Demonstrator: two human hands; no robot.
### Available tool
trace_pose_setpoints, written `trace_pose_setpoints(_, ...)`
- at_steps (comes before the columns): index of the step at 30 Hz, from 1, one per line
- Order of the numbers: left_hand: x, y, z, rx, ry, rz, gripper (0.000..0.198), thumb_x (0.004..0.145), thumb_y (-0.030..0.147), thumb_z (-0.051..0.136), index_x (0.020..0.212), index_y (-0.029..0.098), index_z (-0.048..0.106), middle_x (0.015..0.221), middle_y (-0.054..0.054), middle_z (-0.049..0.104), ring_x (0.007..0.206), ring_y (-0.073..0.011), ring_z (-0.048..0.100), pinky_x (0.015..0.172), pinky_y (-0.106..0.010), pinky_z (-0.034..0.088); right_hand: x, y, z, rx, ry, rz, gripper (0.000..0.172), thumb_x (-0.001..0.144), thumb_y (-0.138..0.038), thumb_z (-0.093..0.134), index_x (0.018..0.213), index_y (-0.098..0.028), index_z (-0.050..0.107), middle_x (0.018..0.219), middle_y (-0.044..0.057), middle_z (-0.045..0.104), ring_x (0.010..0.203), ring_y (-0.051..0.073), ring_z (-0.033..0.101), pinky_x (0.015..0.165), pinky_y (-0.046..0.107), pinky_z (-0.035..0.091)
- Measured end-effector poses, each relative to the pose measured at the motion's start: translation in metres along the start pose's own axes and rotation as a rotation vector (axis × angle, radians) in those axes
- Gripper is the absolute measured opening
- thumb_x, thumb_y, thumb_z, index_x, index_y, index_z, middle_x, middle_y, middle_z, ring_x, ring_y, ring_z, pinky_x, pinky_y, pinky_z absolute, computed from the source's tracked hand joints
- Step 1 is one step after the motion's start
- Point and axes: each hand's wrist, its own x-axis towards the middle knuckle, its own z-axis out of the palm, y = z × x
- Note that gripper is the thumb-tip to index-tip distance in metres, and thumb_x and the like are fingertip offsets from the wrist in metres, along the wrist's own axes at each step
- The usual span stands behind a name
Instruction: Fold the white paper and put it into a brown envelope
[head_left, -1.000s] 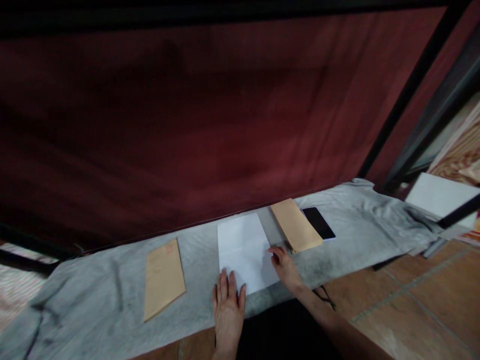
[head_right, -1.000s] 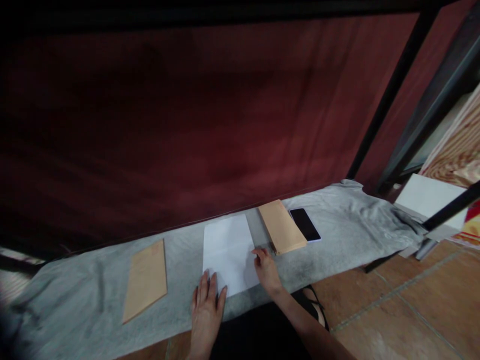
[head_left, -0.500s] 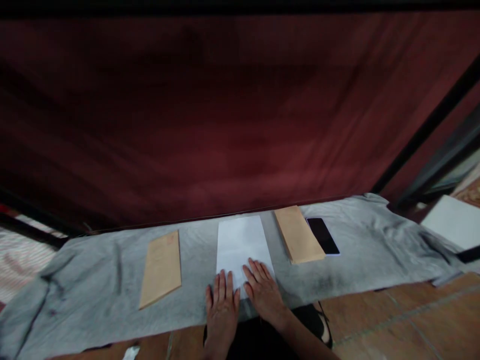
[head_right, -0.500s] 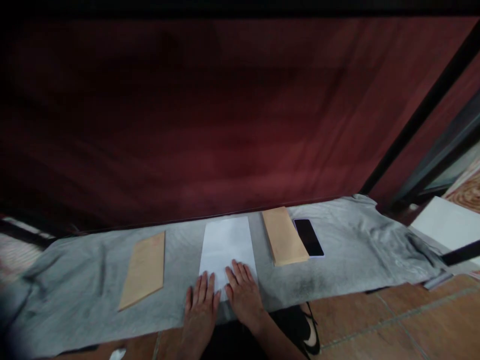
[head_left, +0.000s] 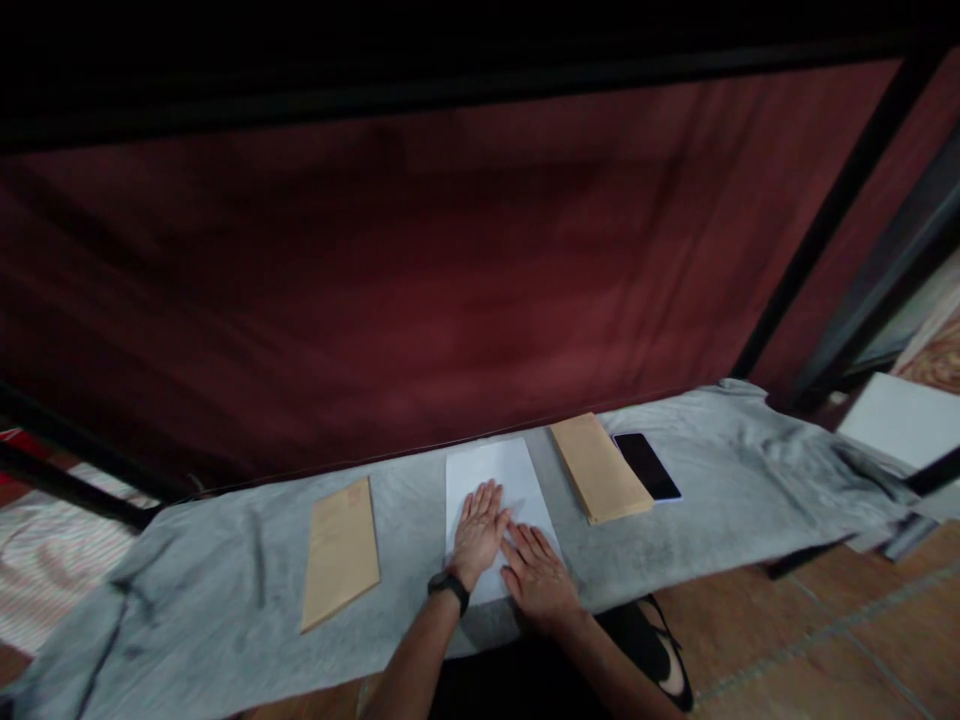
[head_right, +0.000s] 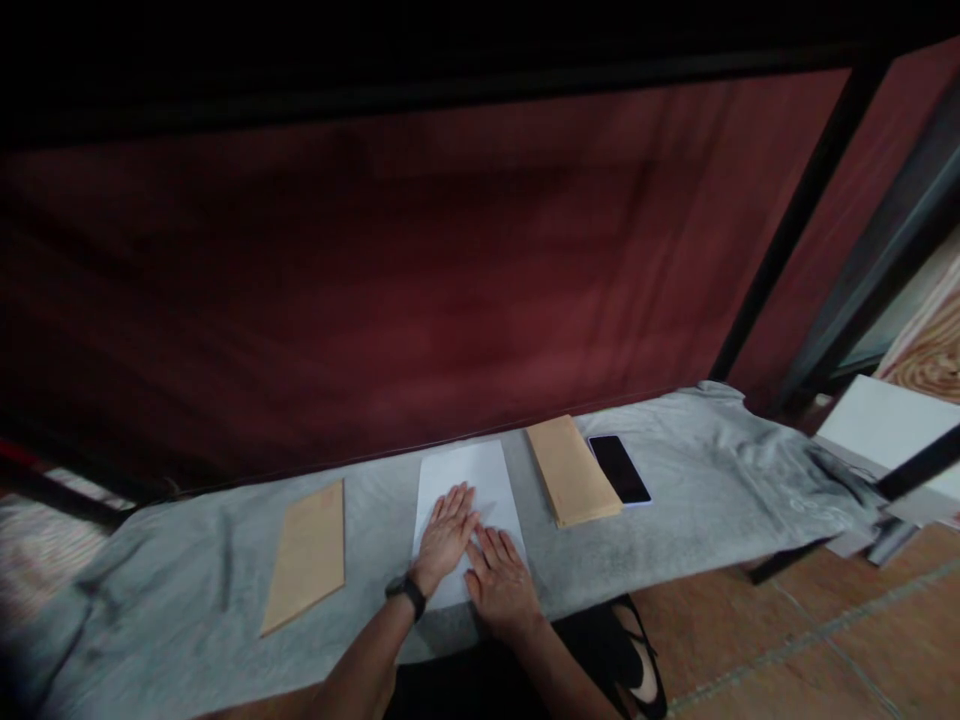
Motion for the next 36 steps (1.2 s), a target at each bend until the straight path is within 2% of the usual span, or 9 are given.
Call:
trace_pose_setpoints(4,0.007,-0.041,0.000,0.061,0.090,-0.197,0.057,0.102,0.036,0.025,0.148,0.008,0.043,0.152,-0.018,0.045,0.144,-0.0265,0.039,0.117,-0.048,0.030,0.002,-0.002,-0.009,-0.021,-0.026,-0.017,0.046,0.096,-0.027,0.056,0.142,-0.023,0.055,0.150,0.008,0.050,0.136,0.025,0.049,0.117,0.044,0.036)
trace_pose_setpoints(7,0.012,-0.046,-0.004,0.097,0.117,-0.316,0.061,0.102,0.036,0.022,0.144,-0.002,0.044,0.150,-0.026,0.045,0.144,-0.0321,0.038,0.118,-0.053,0.026,0.004,-0.005,-0.014,-0.027,-0.047,-0.002,0.046,0.096,-0.027,0.055,0.142,-0.024,0.054,0.150,0.008,0.050,0.137,0.024,0.049,0.117,0.043,0.035)
trace_pose_setpoints(12,0.040,0.001,0.005,0.005,-0.033,0.048,0.059,0.103,0.041,0.020,0.153,0.013,0.035,0.159,-0.011,0.037,0.148,-0.0219,0.031,0.122,-0.041,0.025,0.004,-0.006,-0.013,-0.059,-0.059,-0.010,0.045,0.096,-0.030,0.056,0.140,-0.022,0.056,0.145,0.010,0.055,0.134,0.025,0.051,0.116,0.044,0.036)
trace_pose_setpoints(15,0.059,0.011,0.014,0.005,-0.053,0.082,0.060,0.103,0.043,0.023,0.153,0.013,0.036,0.159,-0.011,0.036,0.149,-0.0230,0.029,0.122,-0.044,0.024,0.002,-0.005,-0.010,-0.092,-0.006,-0.027,0.044,0.097,-0.031,0.055,0.140,-0.021,0.057,0.144,0.011,0.056,0.134,0.025,0.052,0.116,0.044,0.037)
trace_pose_setpoints(21,0.074,-0.060,0.005,0.070,0.054,-0.328,0.058,0.101,0.038,0.031,0.149,0.009,0.042,0.155,-0.017,0.042,0.148,-0.0279,0.030,0.121,-0.048,0.024,0.001,-0.005,-0.011,-0.110,0.013,-0.048,0.048,0.098,-0.030,0.053,0.145,-0.022,0.050,0.151,0.010,0.049,0.137,0.025,0.048,0.116,0.044,0.037)
trace_pose_setpoints(23,0.065,-0.080,-0.004,0.100,0.091,-0.445,0.059,0.101,0.031,0.026,0.148,-0.003,0.038,0.154,-0.028,0.037,0.148,-0.0372,0.028,0.117,-0.061,0.022,0.002,-0.005,-0.012,-0.105,0.010,-0.052,0.050,0.098,-0.030,0.053,0.147,-0.022,0.048,0.151,0.009,0.048,0.138,0.025,0.047,0.117,0.044,0.036)
trace_pose_setpoints(25,0.048,-0.085,-0.008,0.115,0.172,-0.470,0.060,0.101,0.033,0.027,0.148,-0.003,0.038,0.156,-0.028,0.033,0.149,-0.0370,0.024,0.119,-0.058,0.021,0.002,-0.005,-0.013,-0.099,-0.008,-0.049,0.052,0.097,-0.029,0.054,0.148,-0.023,0.046,0.152,0.009,0.047,0.138,0.025,0.047,0.117,0.044,0.035)
trace_pose_setpoints(32,-0.045,-0.018,0.008,-0.021,0.107,0.107,0.054,0.103,0.030,0.033,0.156,0.023,0.027,0.163,-0.008,0.028,0.151,-0.0221,0.023,0.119,-0.046,0.030,0.005,-0.006,-0.017,-0.071,-0.062,-0.024,0.050,0.096,-0.028,0.054,0.145,-0.022,0.050,0.151,0.009,0.049,0.138,0.025,0.047,0.119,0.043,0.034)
trace_pose_setpoints(36,-0.084,-0.009,0.011,0.085,0.131,0.171,0.058,0.101,0.031,0.038,0.157,0.020,0.026,0.158,-0.008,0.039,0.147,-0.0220,0.033,0.117,-0.045,0.034,0.003,-0.007,-0.018,-0.065,-0.076,-0.008,0.050,0.097,-0.028,0.054,0.146,-0.023,0.049,0.152,0.008,0.048,0.138,0.024,0.046,0.118,0.043,0.035)
